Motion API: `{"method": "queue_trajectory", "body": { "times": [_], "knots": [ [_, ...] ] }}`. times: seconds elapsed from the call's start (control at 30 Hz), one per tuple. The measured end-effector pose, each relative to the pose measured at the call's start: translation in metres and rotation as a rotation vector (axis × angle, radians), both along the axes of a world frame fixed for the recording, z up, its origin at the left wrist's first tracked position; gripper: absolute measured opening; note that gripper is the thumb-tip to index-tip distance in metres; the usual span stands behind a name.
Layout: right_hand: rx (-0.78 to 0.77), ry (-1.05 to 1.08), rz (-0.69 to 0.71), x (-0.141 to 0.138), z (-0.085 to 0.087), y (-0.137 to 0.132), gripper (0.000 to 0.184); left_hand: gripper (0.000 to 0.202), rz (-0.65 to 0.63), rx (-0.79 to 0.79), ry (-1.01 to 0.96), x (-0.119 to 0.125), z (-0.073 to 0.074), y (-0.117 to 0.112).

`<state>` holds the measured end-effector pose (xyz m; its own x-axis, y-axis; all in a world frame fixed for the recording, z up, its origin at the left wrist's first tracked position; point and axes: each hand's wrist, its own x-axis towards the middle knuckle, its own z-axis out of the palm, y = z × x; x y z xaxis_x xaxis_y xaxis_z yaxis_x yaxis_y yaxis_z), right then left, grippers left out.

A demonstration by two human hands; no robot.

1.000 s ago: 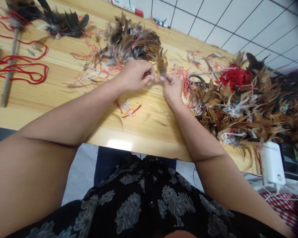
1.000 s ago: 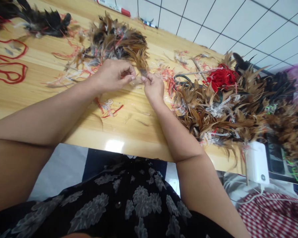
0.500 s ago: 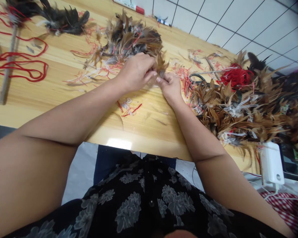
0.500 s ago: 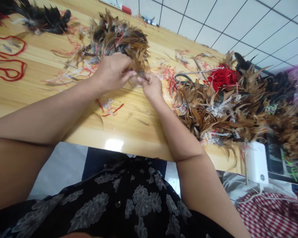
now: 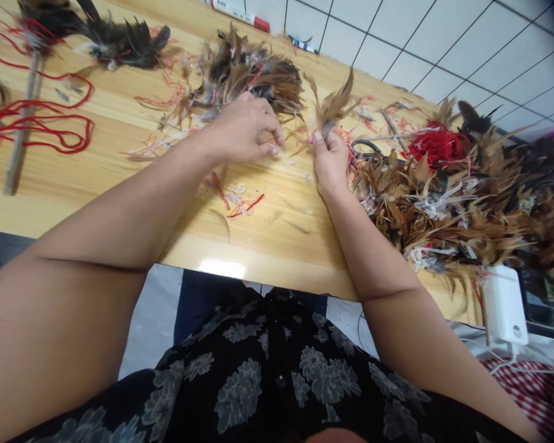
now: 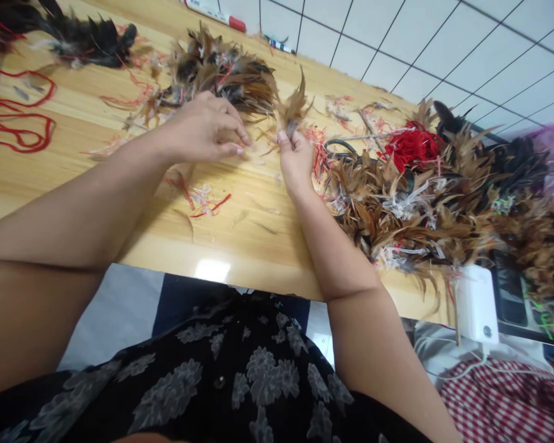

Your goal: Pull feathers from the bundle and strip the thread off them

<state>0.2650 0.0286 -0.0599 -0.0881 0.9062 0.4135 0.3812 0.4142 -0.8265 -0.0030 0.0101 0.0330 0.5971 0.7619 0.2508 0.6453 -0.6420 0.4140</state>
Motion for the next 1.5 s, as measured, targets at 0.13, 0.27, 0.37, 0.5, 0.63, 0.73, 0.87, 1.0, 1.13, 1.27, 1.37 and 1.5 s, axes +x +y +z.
{"method": "queue_trajectory", "body": {
  "times": [0.13, 0.27, 0.37, 0.5, 0.63, 0.73, 0.87, 1.0, 1.13, 1.27, 1.37, 1.5],
  "knots": [
    [-0.051, -0.006, -0.03, -0.002, -0.001, -0.002, 0.066, 0.028, 0.01, 0.067, 0.005, 0.021, -0.01, -0.014],
    [-0.035, -0.065, -0.039, -0.004, -0.002, -0.007, 0.066, 0.015, 0.032, 0.027, -0.011, 0.034, -0.02, -0.02],
    [-0.023, -0.097, -0.051, -0.006, -0.004, -0.008, 0.066, 0.011, 0.054, 0.001, -0.033, 0.037, -0.022, -0.017],
    [-0.024, -0.148, -0.041, -0.007, -0.005, -0.009, 0.062, 0.021, 0.132, 0.004, 0.022, 0.035, -0.016, -0.013],
    [-0.013, -0.211, -0.026, -0.007, -0.001, -0.011, 0.051, 0.034, 0.167, -0.015, 0.127, 0.033, -0.003, -0.015],
    [0.009, -0.245, -0.02, -0.008, 0.002, -0.013, 0.046, 0.035, 0.147, 0.009, 0.159, 0.033, 0.004, -0.019],
    [0.018, -0.253, -0.023, -0.013, 0.008, -0.016, 0.049, 0.038, 0.124, 0.007, 0.239, 0.035, 0.011, -0.023],
    [-0.006, -0.272, -0.017, -0.017, 0.014, -0.021, 0.051, 0.044, 0.111, 0.009, 0.329, 0.037, 0.017, -0.028],
    [-0.026, -0.319, -0.014, -0.018, 0.018, -0.023, 0.047, 0.046, 0.117, 0.047, 0.359, 0.039, 0.021, -0.032],
    [-0.042, -0.308, -0.003, -0.018, 0.022, -0.023, 0.047, 0.045, 0.103, 0.071, 0.346, 0.038, 0.018, -0.031],
    [-0.054, -0.259, 0.033, -0.018, 0.025, -0.025, 0.051, 0.038, 0.098, 0.047, 0.248, 0.038, 0.013, -0.028],
    [-0.063, -0.207, 0.064, -0.019, 0.024, -0.026, 0.057, 0.035, 0.092, 0.063, 0.193, 0.043, 0.013, -0.033]
  ]
}}
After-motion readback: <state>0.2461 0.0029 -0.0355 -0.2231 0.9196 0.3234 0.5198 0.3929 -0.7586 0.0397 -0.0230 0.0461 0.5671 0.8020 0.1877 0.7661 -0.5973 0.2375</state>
